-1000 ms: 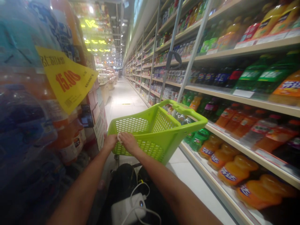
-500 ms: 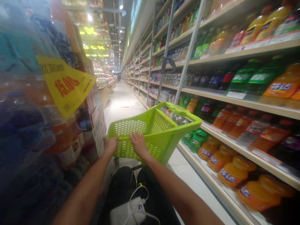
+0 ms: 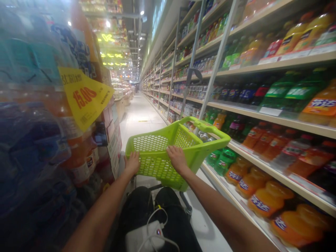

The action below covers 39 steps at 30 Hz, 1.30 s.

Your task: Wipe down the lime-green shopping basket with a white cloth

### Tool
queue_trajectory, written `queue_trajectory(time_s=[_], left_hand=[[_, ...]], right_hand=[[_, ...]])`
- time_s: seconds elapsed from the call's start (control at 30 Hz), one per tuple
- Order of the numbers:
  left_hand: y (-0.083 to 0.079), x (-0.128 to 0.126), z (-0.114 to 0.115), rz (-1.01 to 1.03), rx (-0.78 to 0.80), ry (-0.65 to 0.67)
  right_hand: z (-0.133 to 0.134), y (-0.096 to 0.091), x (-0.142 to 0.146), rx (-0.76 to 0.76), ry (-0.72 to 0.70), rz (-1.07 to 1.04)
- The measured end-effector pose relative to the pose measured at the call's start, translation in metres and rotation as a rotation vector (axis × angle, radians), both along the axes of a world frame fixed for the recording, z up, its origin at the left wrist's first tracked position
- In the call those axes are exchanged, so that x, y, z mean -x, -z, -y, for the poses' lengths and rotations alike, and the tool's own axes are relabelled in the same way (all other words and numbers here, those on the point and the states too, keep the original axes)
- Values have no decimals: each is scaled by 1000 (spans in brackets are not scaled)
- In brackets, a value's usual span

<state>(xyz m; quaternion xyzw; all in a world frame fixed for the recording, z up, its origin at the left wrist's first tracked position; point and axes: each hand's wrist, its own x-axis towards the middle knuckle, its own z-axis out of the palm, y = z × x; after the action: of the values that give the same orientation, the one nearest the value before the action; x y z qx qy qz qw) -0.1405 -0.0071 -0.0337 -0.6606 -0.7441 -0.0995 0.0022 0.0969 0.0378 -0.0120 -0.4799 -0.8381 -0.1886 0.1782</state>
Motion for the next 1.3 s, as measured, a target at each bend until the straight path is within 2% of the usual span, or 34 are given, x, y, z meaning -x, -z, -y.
queue_trajectory(time_s=[0.07, 0.23, 0.4, 0.53, 0.73, 0.83, 0.9, 1.0, 1.17, 1.23, 1.3], left_hand=[[-5, -11, 1, -21, -7, -7], [-11, -41, 3, -42, 2, 152], [-13, -46, 2, -89, 48, 119], [-15, -49, 0, -103, 107, 74], [-21, -56, 5, -99, 124, 64], [-23, -55, 7, -96, 131, 48], [-23, -53, 7, -93, 141, 43], [-20, -48, 5, -94, 140, 64], [-16, -50, 3, -94, 114, 69], [-16, -54, 2, -92, 108, 53], [-17, -59, 1, -89, 103, 25]], right_hand=[[1, 0, -5, -13, 14, -2], [4, 16, 15, -10, -106, 29], [0, 20, 9, -28, -151, 43], [-8, 19, -3, -51, -118, -12], [-18, 23, 26, -71, -127, -125], [-19, 25, 34, -42, -159, -102], [-20, 26, 29, -41, -202, -43], [-23, 24, 7, -86, -230, 26], [-26, 9, -40, -140, -103, -12], [-24, 5, -44, -139, -67, -48], [-23, 5, -35, -117, -67, -91]])
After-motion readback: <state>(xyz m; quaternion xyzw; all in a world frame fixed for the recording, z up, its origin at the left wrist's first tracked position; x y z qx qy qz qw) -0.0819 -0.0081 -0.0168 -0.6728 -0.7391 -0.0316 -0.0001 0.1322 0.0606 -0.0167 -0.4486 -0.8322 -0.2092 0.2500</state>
